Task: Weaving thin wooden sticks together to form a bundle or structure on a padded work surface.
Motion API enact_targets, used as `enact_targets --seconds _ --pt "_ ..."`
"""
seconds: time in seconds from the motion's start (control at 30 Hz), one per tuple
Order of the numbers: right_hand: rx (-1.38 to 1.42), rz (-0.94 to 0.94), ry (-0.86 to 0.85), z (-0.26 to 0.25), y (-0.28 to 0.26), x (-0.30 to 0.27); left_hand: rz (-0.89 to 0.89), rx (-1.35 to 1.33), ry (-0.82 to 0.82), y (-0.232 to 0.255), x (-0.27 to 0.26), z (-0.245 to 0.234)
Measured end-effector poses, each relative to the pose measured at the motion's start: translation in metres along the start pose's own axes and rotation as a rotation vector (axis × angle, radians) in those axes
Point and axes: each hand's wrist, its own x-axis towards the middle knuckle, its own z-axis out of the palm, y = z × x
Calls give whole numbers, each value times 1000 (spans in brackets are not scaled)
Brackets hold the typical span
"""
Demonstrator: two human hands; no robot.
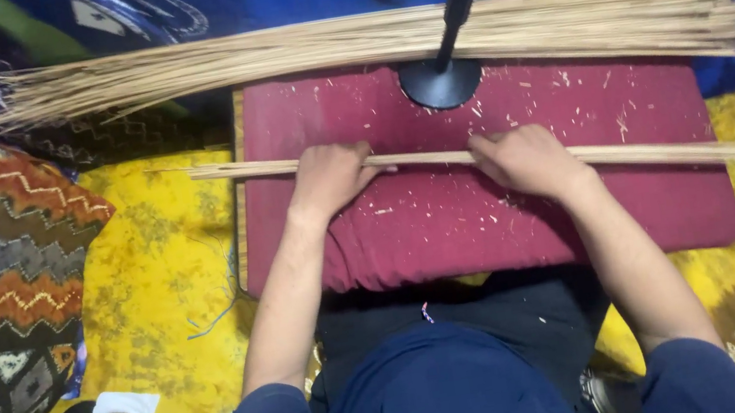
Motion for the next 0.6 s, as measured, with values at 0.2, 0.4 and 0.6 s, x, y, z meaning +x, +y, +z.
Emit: enact_targets --seconds 0.2,0.4,0.6 --pt "125 58 -102 -19 9 -5 -25 -13 -30 15 -1 -24" --pt "9 72 -110 -13 -1 -7 -19 40 -6 2 1 -2" --pt "-207 91 83 -41 -20 -12 -14 50 158 -7 -1 10"
